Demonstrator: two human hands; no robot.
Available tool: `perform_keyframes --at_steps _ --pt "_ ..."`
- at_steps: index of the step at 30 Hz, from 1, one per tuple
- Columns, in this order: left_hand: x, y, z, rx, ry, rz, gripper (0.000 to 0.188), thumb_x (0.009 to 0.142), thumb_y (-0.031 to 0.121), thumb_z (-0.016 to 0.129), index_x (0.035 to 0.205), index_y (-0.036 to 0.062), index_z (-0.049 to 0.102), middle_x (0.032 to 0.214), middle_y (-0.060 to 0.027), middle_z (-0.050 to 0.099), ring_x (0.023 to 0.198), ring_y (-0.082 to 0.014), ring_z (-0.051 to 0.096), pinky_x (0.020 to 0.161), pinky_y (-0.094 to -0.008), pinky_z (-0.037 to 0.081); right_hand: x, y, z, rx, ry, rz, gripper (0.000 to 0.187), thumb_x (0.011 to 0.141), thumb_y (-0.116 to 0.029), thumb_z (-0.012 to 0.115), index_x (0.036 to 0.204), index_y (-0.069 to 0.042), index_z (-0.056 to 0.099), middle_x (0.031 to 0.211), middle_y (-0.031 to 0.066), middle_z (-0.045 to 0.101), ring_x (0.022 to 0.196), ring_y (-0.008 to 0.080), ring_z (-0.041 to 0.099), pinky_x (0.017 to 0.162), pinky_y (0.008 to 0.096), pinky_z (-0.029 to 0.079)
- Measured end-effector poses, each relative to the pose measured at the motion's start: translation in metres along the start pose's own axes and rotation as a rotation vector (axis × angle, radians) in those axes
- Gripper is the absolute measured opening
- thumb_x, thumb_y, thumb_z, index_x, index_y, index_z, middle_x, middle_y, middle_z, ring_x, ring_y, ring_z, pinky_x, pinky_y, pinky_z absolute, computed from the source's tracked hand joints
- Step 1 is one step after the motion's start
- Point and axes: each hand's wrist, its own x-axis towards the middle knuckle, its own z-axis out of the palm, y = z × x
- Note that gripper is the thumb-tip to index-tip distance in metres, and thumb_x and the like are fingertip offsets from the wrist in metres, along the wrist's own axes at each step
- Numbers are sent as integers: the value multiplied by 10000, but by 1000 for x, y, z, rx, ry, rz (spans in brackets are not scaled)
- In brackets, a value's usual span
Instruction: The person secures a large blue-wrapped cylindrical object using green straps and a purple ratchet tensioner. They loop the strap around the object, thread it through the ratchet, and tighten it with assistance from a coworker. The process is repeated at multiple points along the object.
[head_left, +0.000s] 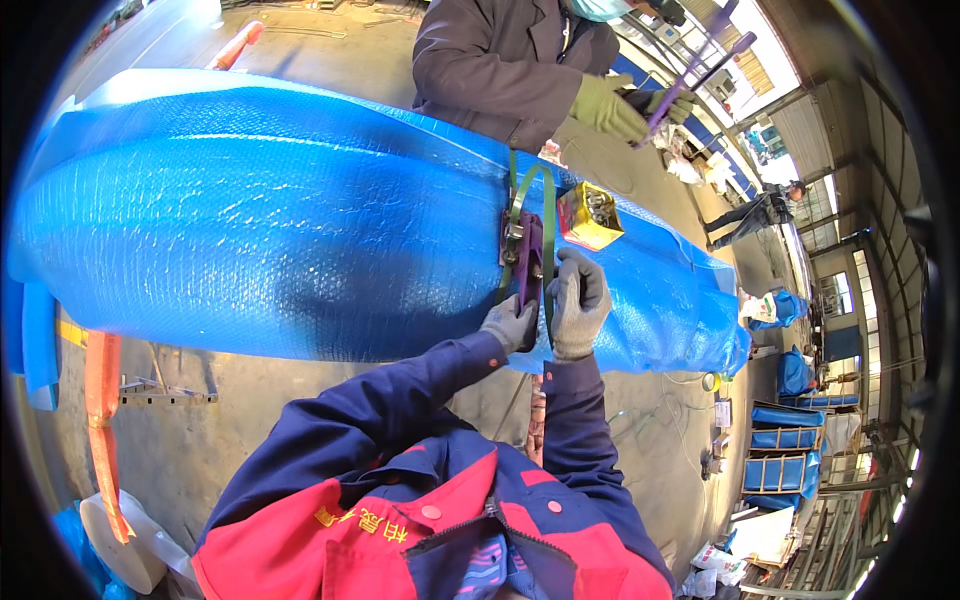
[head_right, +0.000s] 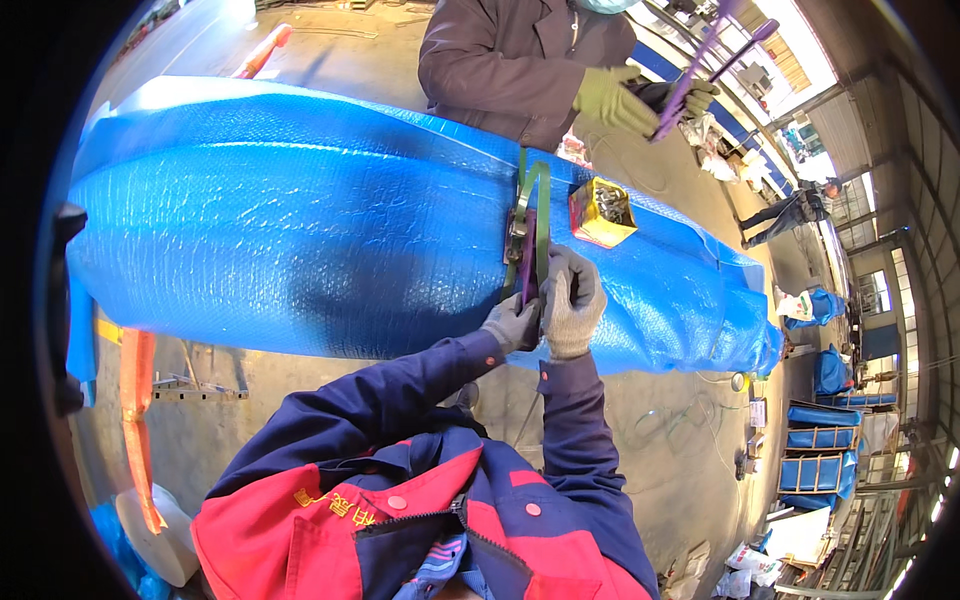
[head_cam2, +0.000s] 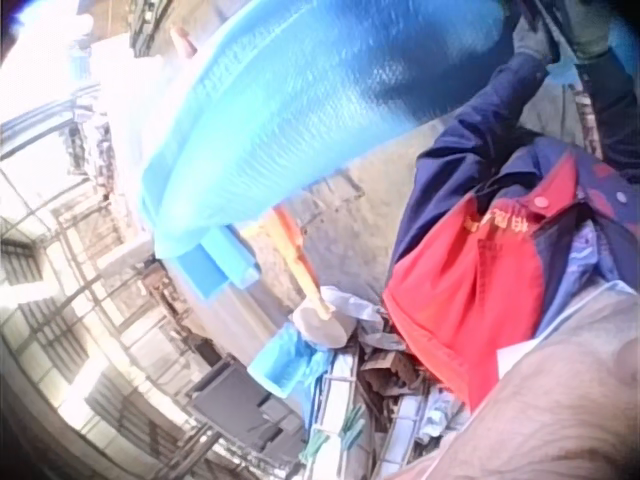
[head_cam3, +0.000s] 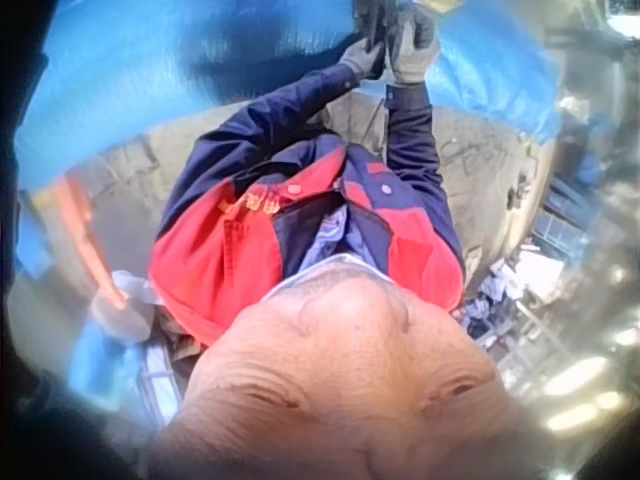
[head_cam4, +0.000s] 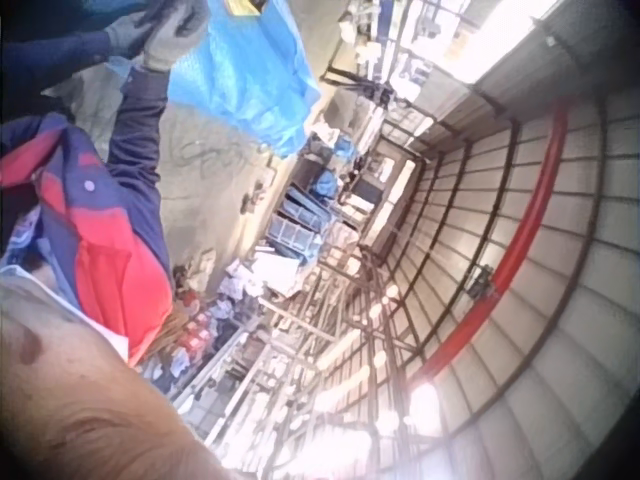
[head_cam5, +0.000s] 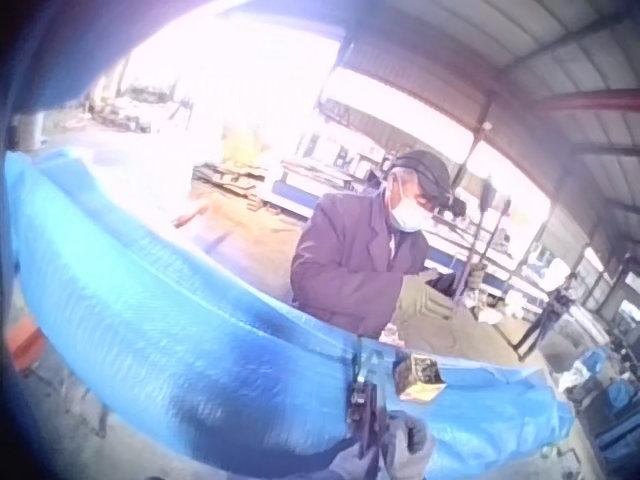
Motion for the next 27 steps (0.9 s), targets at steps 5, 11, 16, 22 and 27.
perform_keyframes --at_steps 5,11,16,22,27 --pt "29 72 -93 -402 -4 -144 247 1033 319 563 1006 95 664 788 -24 647 648 -196 618 568 -344 485 -34 12 2 -220 -67 -80 215 980 -85 676 1163 28 685 900 55 694 794 76 602 729 242 505" --pt "79 181 -93 -735 -354 -12 313 977 346 696 1122 89 590 883 -126 699 696 -236 684 603 -382 563 -42 22 -1 -81 45 -92 244 983 -97 680 1184 41 671 1028 62 700 902 98 613 844 269 504" --pt "-5 110 -71 -545 -79 -221 156 987 223 624 1025 82 571 699 -79 598 510 -189 583 431 -364 455 -30 24 -28 -120 50 236 322 1014 -210 661 1191 60 657 1060 58 675 952 109 596 871 269 490" --pt "-28 -4 -59 318 79 232 165 1012 155 638 1111 41 571 807 -60 642 757 -146 652 638 -311 507 -15 26 -46 -35 -289 824 614 1000 -467 641 1366 22 581 1224 133 681 1116 180 651 903 362 559" --pt "-5 -11 -81 156 -153 125 205 972 156 686 1090 13 600 914 -89 697 816 -146 647 741 -324 529 5 28 -44 54 -489 989 556 982 -449 636 1296 10 626 1111 114 721 969 199 709 791 385 621"
